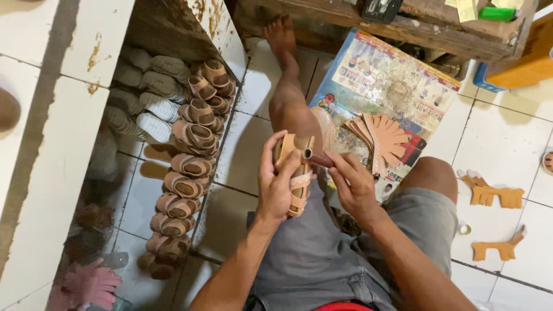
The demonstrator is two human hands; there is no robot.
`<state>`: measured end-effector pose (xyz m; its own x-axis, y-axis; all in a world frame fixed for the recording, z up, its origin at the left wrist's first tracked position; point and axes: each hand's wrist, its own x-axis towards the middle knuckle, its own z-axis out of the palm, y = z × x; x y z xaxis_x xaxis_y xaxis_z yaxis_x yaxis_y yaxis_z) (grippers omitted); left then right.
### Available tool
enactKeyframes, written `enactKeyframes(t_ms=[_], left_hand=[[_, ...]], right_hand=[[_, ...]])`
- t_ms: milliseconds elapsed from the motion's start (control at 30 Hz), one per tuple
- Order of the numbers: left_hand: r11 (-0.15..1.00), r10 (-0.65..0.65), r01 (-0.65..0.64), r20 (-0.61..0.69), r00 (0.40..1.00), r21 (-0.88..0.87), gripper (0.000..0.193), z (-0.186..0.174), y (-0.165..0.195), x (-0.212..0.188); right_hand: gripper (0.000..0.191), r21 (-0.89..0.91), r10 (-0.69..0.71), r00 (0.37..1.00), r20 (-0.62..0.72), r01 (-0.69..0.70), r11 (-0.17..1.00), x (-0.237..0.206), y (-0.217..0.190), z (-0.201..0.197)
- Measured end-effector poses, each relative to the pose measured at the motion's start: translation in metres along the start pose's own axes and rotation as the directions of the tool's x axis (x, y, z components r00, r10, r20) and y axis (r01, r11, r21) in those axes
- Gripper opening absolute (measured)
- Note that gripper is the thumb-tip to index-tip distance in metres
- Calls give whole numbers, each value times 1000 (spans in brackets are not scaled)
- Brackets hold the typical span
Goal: The person assembles a pair of sandals by attaching straps to the sole using a cylindrical tool. They pick up a sole, position a strap, and use the tool to press or secure the strap onto the sole, repeating the process for multiple straps.
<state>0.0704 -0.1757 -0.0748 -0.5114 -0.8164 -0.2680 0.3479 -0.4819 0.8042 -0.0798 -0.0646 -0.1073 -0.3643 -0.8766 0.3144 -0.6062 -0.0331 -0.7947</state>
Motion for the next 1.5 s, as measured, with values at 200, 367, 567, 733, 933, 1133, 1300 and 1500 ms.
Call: enactKeyframes(t_ms=[200, 367, 567, 733, 933, 1133, 1300, 1500], left_hand=[[997, -74, 72, 76, 994, 33, 57, 4, 12, -3], [746, -103, -192, 395, 913, 638, 71, 17, 22, -14], [641, -286, -168, 436, 853, 749, 77, 27, 51, -25], [597, -381, -185, 479, 791, 781, 97, 37, 76, -43], [504, -645, -31, 400, 651, 863, 125, 23, 67, -58], [930, -178, -36, 534, 826, 365, 89, 9, 59, -60], [837, -65, 54, -1, 998, -545, 67, 48, 60, -106], [914, 37, -125, -227, 973, -386, 64, 0, 58, -79]], right_hand=[[36, 231, 241, 969, -46, -225, 947, -47, 14, -38], [45, 653, 570, 668, 478, -704, 278, -66, 24, -45], [57, 634, 461, 623, 632, -757, 154, -69, 0, -54], [32, 619, 528, 585, 615, -773, 136, -64, -21, -49], [28, 431, 527, 496, 690, -867, 251, -67, -5, -50], [33, 693, 460, 792, 402, -592, 412, -80, -13, -54], [66, 516, 183, 965, -190, -60, 854, -64, -65, -26], [85, 350, 91, 994, 53, -104, 931, -54, -71, -14]])
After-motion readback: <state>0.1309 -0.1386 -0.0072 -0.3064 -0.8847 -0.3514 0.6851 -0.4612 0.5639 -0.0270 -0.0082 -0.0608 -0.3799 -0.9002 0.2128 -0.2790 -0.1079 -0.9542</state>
